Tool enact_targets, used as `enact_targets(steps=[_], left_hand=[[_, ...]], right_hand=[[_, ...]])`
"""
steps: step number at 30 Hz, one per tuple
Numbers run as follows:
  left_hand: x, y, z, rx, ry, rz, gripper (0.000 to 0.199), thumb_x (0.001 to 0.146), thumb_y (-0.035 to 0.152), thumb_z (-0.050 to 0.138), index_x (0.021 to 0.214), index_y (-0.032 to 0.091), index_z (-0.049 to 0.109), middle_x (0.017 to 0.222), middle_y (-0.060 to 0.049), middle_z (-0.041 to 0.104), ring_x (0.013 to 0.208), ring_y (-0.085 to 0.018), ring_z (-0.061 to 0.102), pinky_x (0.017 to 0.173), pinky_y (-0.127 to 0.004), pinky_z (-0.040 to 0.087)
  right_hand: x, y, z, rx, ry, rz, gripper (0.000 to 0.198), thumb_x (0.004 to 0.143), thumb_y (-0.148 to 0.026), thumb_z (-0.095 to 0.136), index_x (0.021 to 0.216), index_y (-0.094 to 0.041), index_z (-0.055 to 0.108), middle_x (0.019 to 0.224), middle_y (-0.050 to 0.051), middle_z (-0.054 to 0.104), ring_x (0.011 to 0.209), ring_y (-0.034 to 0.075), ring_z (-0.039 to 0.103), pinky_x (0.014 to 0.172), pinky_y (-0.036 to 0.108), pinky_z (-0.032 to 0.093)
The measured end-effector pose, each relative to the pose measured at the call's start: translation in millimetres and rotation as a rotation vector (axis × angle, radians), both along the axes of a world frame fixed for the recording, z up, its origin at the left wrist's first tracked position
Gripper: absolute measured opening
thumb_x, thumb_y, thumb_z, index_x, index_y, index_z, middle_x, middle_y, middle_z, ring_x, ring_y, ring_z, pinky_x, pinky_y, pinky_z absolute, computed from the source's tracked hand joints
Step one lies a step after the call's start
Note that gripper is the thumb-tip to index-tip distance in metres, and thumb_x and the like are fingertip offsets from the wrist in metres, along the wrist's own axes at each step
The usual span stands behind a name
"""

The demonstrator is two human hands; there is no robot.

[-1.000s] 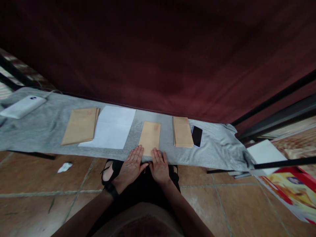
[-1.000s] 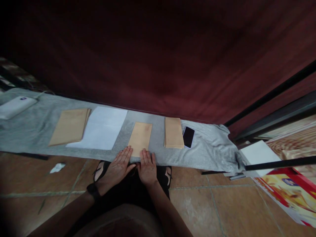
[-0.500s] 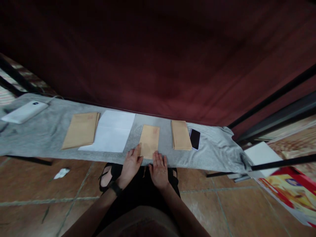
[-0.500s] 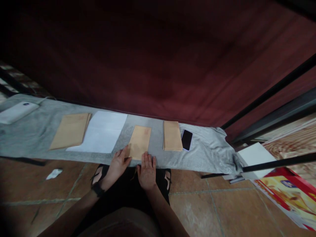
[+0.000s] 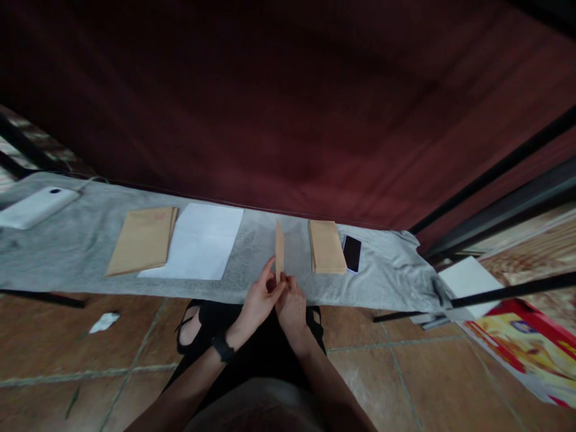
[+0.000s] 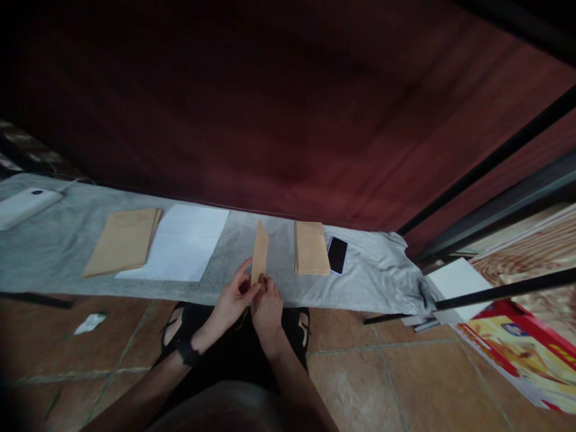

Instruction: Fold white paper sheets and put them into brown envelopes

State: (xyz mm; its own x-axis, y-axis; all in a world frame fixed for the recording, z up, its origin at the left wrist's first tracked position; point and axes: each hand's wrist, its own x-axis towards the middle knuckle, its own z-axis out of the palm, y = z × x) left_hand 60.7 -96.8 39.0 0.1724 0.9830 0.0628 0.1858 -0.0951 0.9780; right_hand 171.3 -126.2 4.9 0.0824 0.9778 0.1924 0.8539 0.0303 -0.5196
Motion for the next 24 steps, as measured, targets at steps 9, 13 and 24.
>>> enact_targets(steps=[9,13,24], left_hand=[[-4.2,-1.2,-32.9,-0.403,-0.222,0.152,0.068,0.076,0.043,0.074,0.135,0.017,0.054,0.090,-0.003,0.069,0.082,-0.019,0.069,0.077,-0.032,0.053],[-1.2,-4.8,-33.2,-0.579,-0.391,0.100,0.064,0.065,0.043,0.084,0.120,0.015,0.064,0.090,-0.006,0.073,0.074,-0.018,0.070,0.069,-0.029,0.053],[-14.3,13.7,-41.3,-0.484,-0.219,0.107,0.031,0.061,0.042,0.080,0.073,0.017,0.065,0.059,0.002,0.062,0.049,-0.011,0.056,0.052,-0.024,0.043]], right_hand=[[9.3,5.3,-13.0,-0.149,1.179,-0.234,0.048,0.087,-0.061,0.060,0.070,-0.017,0.073,0.063,0.007,0.071,0.067,0.024,0.071,0.069,0.034,0.057],[-1.3,1.0,-11.1,-0.154,1.467,-0.202,0.045,0.077,-0.059,0.072,0.084,-0.015,0.073,0.074,0.006,0.075,0.074,0.023,0.074,0.071,0.035,0.061],[10.4,-1.8,-17.7,-0.244,1.598,-0.323,0.029,0.080,-0.046,0.075,0.082,-0.019,0.064,0.076,0.006,0.073,0.074,0.022,0.074,0.075,0.037,0.063]])
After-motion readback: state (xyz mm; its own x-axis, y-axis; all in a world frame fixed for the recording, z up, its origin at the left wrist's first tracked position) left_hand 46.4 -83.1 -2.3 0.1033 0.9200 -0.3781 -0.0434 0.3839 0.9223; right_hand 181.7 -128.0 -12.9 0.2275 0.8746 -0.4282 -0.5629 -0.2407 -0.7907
